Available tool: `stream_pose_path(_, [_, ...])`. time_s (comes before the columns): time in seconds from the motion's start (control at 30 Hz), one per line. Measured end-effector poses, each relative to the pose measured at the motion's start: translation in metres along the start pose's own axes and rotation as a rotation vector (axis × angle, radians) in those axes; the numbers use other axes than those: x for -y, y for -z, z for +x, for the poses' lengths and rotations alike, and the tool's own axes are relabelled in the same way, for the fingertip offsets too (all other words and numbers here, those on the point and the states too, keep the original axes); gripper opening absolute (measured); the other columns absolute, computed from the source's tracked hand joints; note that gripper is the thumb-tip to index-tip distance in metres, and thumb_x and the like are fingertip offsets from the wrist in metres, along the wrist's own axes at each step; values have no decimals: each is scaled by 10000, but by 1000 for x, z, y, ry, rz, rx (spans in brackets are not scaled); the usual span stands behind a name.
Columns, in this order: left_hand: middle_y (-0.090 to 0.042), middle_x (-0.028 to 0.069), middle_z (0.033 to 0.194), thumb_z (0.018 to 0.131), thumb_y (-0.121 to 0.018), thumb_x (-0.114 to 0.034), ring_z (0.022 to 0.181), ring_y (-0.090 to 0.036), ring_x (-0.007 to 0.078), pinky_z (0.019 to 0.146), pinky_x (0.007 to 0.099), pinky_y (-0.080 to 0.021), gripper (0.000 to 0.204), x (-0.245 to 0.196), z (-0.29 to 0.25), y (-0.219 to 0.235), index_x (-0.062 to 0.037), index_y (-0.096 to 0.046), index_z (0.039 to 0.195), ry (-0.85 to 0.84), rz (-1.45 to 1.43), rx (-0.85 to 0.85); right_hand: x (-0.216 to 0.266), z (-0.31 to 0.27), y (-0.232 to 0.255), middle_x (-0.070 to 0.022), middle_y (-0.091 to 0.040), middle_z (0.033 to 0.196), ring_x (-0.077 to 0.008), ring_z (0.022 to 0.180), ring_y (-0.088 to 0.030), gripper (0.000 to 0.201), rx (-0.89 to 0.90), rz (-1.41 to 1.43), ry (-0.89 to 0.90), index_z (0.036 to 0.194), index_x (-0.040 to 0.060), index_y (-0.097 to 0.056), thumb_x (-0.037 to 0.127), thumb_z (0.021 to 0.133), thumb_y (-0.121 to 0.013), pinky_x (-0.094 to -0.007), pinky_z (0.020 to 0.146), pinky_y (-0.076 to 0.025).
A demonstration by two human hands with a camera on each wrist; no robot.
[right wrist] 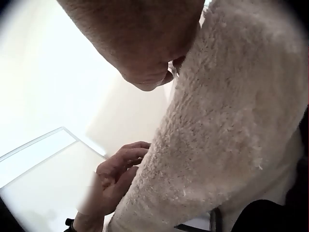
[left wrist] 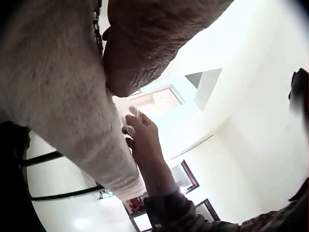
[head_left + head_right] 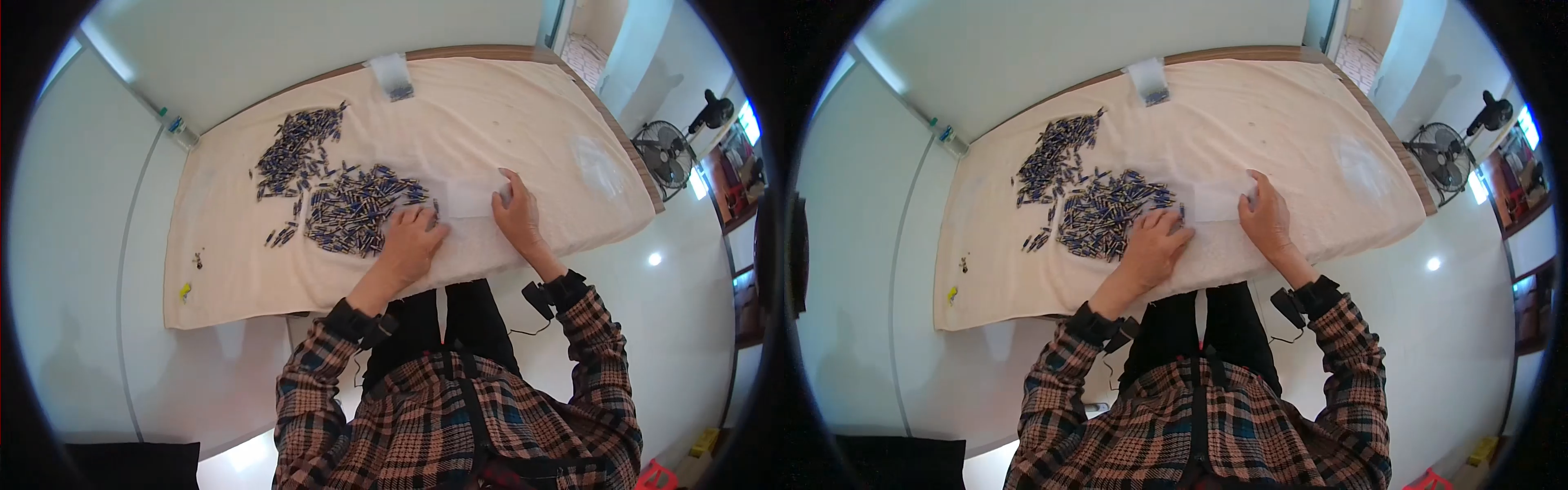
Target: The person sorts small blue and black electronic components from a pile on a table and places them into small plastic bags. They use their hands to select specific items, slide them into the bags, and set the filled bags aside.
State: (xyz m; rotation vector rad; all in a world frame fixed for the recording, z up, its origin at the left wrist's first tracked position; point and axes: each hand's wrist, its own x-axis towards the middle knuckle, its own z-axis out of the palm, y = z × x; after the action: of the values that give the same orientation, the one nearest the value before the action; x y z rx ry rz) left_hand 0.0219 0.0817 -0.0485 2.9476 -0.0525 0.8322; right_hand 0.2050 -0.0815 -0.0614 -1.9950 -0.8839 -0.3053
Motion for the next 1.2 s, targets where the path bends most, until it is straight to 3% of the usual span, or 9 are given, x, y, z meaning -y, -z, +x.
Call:
stream_pose_path(0.3, [-551,97,1078,750,-657,-140,1032,-491,290,827,458,-386,231,57,-20,30,-131,-631,979,280,181,26,20,-8,18,-136,-568,750,-304,728,-593,615,266,-152,-150,1329,54,-406,115,765,-644,-405,694,-475])
stream_pose_path(0.53, [-559,112,1067,759,-702,-140,1013,-508,314,845,412,-411,309,100,-54,39,-90,-625,1054,456,-114,-56,60,13,20,-194,-554,1178,-327,1058,-554,695,-88,-413,314,1360,31,-385,138,746,-693,-399,927,-439])
stream_pose_path(0.63, [-559,126,1061,733,-736,-170,1016,-511,331,860,411,-421,393,104,-54,36,-70,-612,1092,514,-248,-73,66,14,-10,-182,-537,1244,-323,1073,-558,631,97,-79,449,1320,51,-452,123,742,-697,-402,907,-450])
stream_pose_path(0.7, [-559,146,1054,684,-777,-219,1028,-509,353,884,428,-432,512,104,-51,36,-51,-591,1131,575,-315,-36,97,16,-25,-171,-544,1217,-327,1076,-557,546,482,153,148,1258,69,-518,109,743,-697,-405,896,-456])
stream_pose_path(1.0, [-570,180,1054,593,-807,-238,1022,-525,349,895,416,-437,705,91,-40,38,-40,-522,1207,519,-186,72,120,41,-137,-152,-598,1100,-358,947,-604,542,597,-81,344,1207,107,-561,238,706,-720,-440,814,-502])
stream_pose_path(1.07, [-568,163,1052,620,-777,-185,1021,-528,341,900,406,-438,624,101,-44,27,-41,-542,1180,406,-296,0,108,42,-142,-152,-625,1055,-368,962,-597,494,682,-80,548,1170,114,-585,224,705,-711,-449,831,-495])
stream_pose_path(1.13, [-568,165,1036,613,-746,-155,1006,-530,359,893,417,-439,575,98,-47,22,-43,-553,1143,386,-312,-68,113,31,-129,-155,-635,1038,-364,983,-589,454,594,-45,530,1129,106,-602,217,701,-707,-445,846,-486])
stream_pose_path(1.17, [-566,172,1031,620,-737,-152,993,-530,367,876,425,-442,555,98,-48,29,-50,-554,1134,429,-307,10,124,33,-123,-162,-631,1033,-351,1006,-583,450,748,-60,397,1118,88,-598,209,699,-709,-446,860,-476])
stream_pose_path(1.2, [-564,179,1026,627,-727,-149,979,-531,375,859,432,-446,535,94,-43,31,-58,-555,1125,467,-315,76,121,30,-124,-162,-630,1023,-350,995,-586,444,697,-44,422,1117,80,-595,198,703,-706,-445,854,-477])
